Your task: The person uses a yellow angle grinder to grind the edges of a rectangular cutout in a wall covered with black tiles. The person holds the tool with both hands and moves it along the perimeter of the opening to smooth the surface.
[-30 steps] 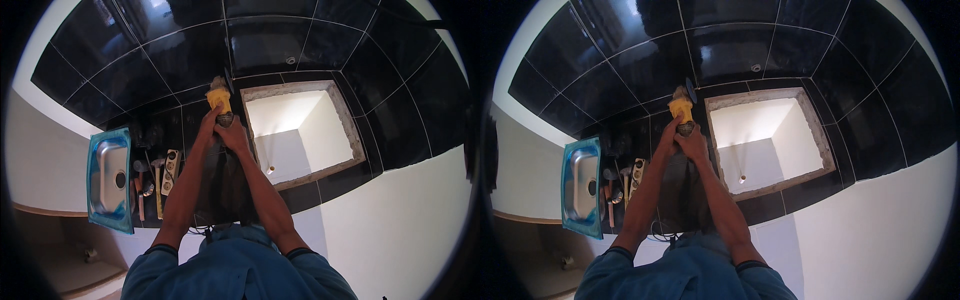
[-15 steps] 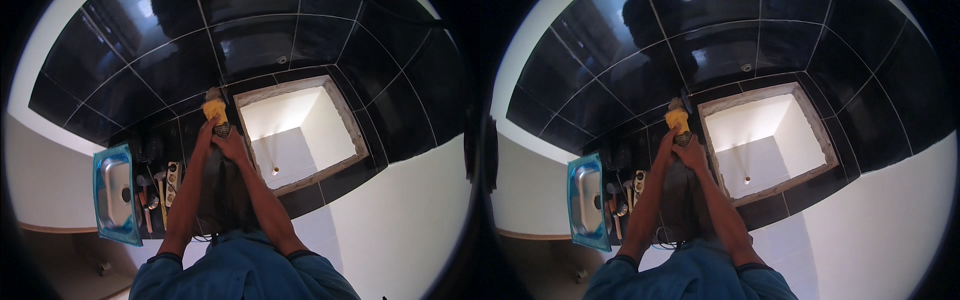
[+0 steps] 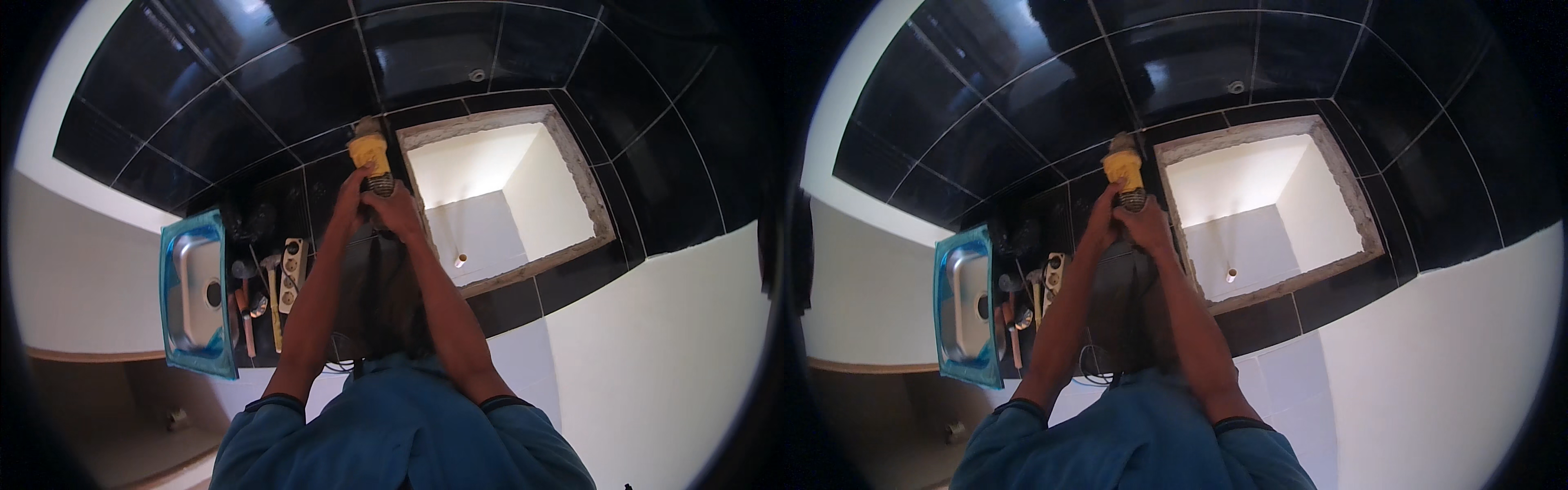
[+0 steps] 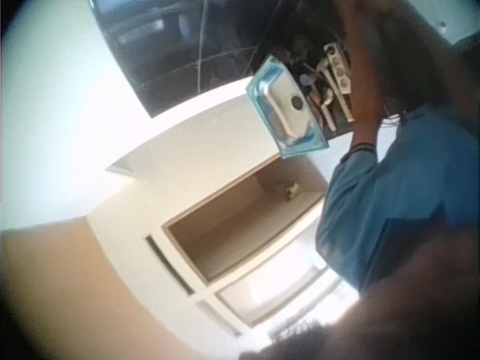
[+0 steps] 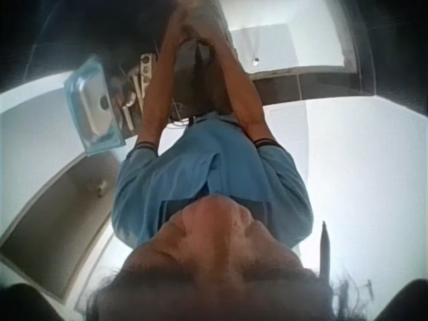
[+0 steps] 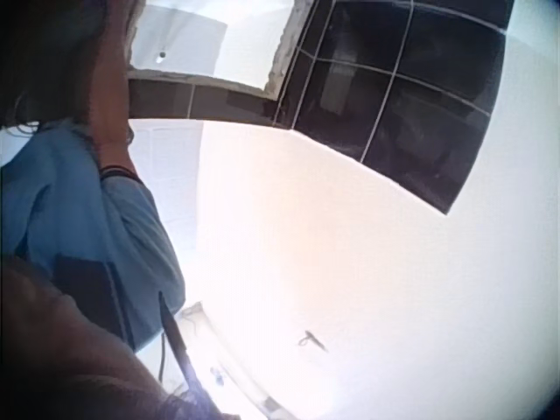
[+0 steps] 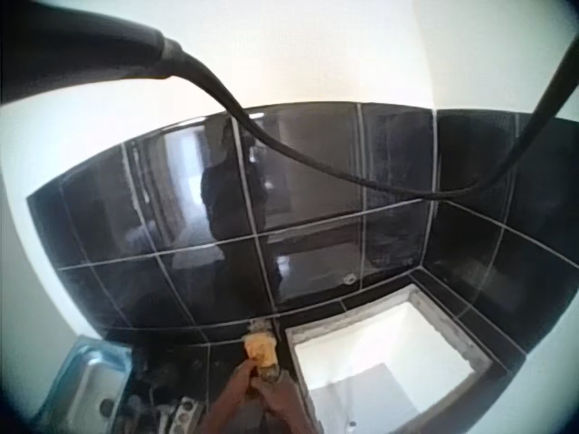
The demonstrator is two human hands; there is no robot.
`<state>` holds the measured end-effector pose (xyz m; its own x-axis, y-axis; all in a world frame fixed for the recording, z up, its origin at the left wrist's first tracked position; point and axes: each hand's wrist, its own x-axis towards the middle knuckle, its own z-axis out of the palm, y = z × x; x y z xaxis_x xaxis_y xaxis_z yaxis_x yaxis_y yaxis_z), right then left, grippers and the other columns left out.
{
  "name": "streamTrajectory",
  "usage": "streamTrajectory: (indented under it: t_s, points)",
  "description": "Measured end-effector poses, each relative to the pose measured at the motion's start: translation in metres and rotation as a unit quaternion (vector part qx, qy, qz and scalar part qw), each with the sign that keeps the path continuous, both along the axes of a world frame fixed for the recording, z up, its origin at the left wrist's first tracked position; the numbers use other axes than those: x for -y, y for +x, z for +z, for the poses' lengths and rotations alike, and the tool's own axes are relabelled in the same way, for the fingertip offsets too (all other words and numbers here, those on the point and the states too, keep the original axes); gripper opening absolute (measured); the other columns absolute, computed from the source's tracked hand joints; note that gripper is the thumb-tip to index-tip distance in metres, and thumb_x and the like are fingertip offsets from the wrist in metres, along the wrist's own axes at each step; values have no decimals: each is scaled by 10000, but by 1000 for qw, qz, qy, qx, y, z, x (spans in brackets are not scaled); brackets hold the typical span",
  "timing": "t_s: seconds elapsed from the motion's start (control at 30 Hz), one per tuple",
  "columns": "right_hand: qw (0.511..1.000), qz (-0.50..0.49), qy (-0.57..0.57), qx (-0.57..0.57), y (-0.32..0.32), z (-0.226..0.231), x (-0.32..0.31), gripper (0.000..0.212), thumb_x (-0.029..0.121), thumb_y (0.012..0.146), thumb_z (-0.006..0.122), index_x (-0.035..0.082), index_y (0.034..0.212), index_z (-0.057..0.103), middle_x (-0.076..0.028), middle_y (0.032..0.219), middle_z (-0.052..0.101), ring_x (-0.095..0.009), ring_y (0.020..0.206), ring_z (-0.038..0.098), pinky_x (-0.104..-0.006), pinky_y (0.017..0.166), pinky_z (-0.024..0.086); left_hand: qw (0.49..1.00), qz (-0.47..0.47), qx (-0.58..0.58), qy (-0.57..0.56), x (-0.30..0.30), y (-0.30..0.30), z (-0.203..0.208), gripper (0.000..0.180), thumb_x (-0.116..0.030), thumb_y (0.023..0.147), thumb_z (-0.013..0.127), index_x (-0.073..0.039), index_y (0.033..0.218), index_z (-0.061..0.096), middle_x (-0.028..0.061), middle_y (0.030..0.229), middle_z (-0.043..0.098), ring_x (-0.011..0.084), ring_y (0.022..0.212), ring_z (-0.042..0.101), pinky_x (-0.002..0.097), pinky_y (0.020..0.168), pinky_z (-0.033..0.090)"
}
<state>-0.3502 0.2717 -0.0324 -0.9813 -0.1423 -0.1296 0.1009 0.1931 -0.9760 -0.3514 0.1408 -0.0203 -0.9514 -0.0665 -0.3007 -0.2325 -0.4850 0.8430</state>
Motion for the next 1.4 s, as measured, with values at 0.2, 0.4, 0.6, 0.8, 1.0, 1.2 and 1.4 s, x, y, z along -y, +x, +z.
streamTrajectory:
  t_s: [0.2,0.4,0.6,0.8,1.0,1.2,1.4]
  points:
    - [999,18,-37,34,-7,-10,-4,584,345,778,843,-55,1131,605,-138,952,714,-203,785,718,-340,648,582,998,21,28,-45,-5,-1,5,469,-369,952,713,-19,1247,612,86,1067,680,201,946,681,365,866,540]
    - [999,17,-48,-7,-8,-15,-4,584,333,784,841,-64,1137,599,-136,950,713,-193,778,715,-334,641,578,1000,6,-7,-5,-3,-5,-7,461,-349,962,706,-9,1257,608,90,1090,678,202,949,687,359,874,548]
    - [1000,15,-5,6,-7,-16,1,596,333,778,844,-78,1129,593,-148,981,705,-192,789,712,-335,644,574,1000,0,-17,14,7,-5,-14,482,-350,956,719,2,1267,609,86,1090,683,203,965,690,355,873,550]
    - [999,19,-43,16,-11,-19,-6,508,310,803,821,-53,1088,610,-131,881,705,-192,648,696,-329,553,565,1000,-9,5,-28,-2,-3,1,516,-373,944,732,8,1272,613,88,1105,688,204,971,686,355,864,543]
    - [998,18,-60,19,-12,-24,1,378,283,835,795,-21,1020,667,-100,778,697,-192,576,685,-324,497,563,999,0,16,-50,4,-8,-10,513,-382,944,731,6,1258,614,94,1095,692,205,948,691,358,863,542]
    - [988,65,-122,65,-1,9,-6,432,305,816,816,-26,1037,648,-110,825,704,-190,588,690,-327,500,569,1000,-4,-8,-17,8,-5,-14,510,-385,952,730,4,1259,612,102,1088,696,203,947,695,364,870,548]
    - [989,42,-111,87,0,21,-9,484,324,781,831,-42,1047,658,-129,855,717,-204,638,709,-337,537,583,1000,-13,1,-18,4,-9,-8,509,-381,951,733,8,1257,615,99,1064,704,209,941,700,367,861,553]
